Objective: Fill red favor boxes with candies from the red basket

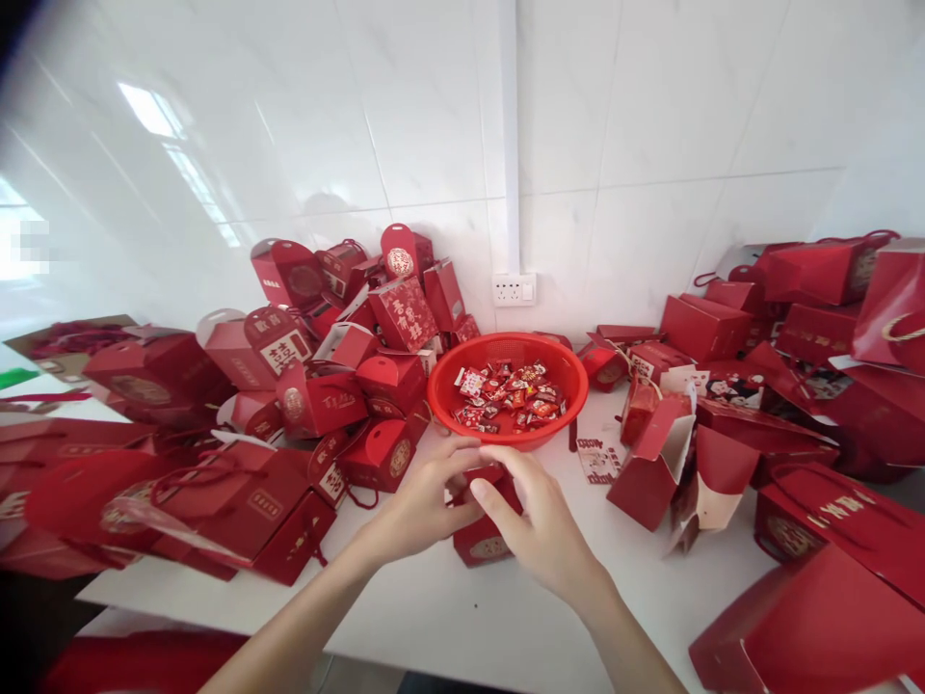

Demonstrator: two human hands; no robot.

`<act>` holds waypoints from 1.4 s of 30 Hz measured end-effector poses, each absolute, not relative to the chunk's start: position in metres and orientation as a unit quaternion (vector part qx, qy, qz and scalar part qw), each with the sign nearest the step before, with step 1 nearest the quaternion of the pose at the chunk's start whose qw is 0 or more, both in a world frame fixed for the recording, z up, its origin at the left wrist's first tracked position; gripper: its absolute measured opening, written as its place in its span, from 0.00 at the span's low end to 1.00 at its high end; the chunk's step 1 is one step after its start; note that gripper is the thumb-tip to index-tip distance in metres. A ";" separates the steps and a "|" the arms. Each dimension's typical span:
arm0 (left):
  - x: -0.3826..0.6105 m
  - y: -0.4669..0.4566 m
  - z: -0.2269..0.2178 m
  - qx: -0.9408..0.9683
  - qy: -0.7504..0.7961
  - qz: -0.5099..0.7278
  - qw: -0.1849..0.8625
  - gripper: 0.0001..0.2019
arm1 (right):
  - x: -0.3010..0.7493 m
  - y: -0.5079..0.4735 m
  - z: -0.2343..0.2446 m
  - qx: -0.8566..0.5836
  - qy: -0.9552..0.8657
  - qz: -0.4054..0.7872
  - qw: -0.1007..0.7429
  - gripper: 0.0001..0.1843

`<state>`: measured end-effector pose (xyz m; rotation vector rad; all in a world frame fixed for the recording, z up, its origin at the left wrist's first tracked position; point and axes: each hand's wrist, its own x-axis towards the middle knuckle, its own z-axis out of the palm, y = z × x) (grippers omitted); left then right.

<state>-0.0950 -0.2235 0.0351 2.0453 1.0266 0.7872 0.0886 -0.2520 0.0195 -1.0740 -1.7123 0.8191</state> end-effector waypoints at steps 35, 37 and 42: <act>-0.127 -0.200 0.189 0.486 0.439 0.579 0.485 0.16 | 0.122 -0.253 -0.020 -0.390 -0.589 0.279 0.651 0.11; -0.140 -0.187 0.232 0.499 0.446 0.627 0.399 0.17 | 0.128 -0.252 -0.031 -0.418 -0.595 0.276 0.629 0.11; -0.184 -0.134 0.311 0.463 0.436 0.746 0.195 0.16 | 0.132 -0.247 -0.058 -0.473 -0.602 0.279 0.579 0.15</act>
